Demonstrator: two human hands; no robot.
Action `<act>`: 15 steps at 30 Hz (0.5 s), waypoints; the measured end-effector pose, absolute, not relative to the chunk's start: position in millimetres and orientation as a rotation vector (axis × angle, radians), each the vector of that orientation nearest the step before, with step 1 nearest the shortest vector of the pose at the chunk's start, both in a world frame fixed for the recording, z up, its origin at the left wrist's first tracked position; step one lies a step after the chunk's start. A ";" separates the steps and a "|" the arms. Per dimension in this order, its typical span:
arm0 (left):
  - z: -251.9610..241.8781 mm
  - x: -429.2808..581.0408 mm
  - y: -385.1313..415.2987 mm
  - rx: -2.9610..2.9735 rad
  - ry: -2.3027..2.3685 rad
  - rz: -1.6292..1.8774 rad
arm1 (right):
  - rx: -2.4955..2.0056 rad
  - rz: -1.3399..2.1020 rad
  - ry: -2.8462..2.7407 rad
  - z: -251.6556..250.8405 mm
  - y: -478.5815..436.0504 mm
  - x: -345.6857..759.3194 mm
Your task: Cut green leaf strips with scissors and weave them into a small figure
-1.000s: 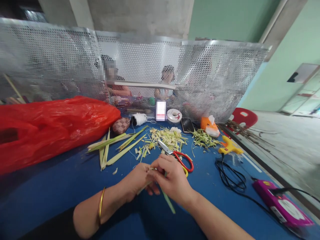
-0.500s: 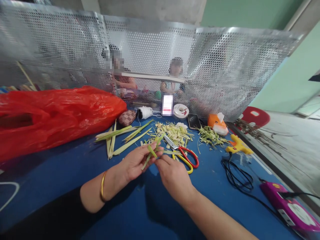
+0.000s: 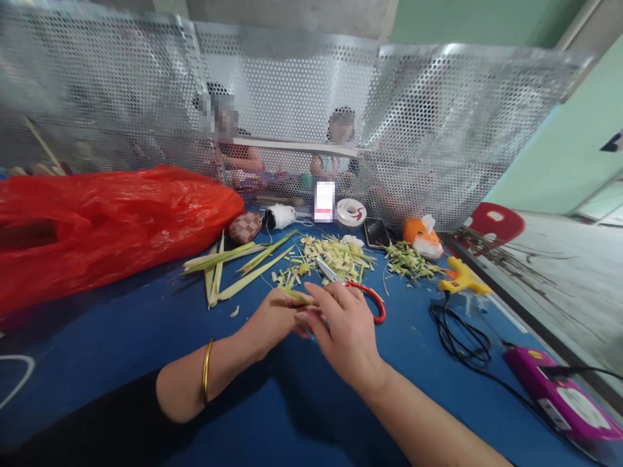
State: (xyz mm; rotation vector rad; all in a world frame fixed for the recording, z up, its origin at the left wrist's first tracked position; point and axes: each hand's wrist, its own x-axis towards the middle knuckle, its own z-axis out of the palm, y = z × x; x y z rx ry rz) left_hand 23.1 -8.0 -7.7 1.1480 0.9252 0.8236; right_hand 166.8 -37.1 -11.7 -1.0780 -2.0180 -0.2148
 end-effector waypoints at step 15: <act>-7.3 17.7 -0.2 0.725 0.783 0.805 | -0.756 -0.595 -2.223 -10.0 -34.1 166.4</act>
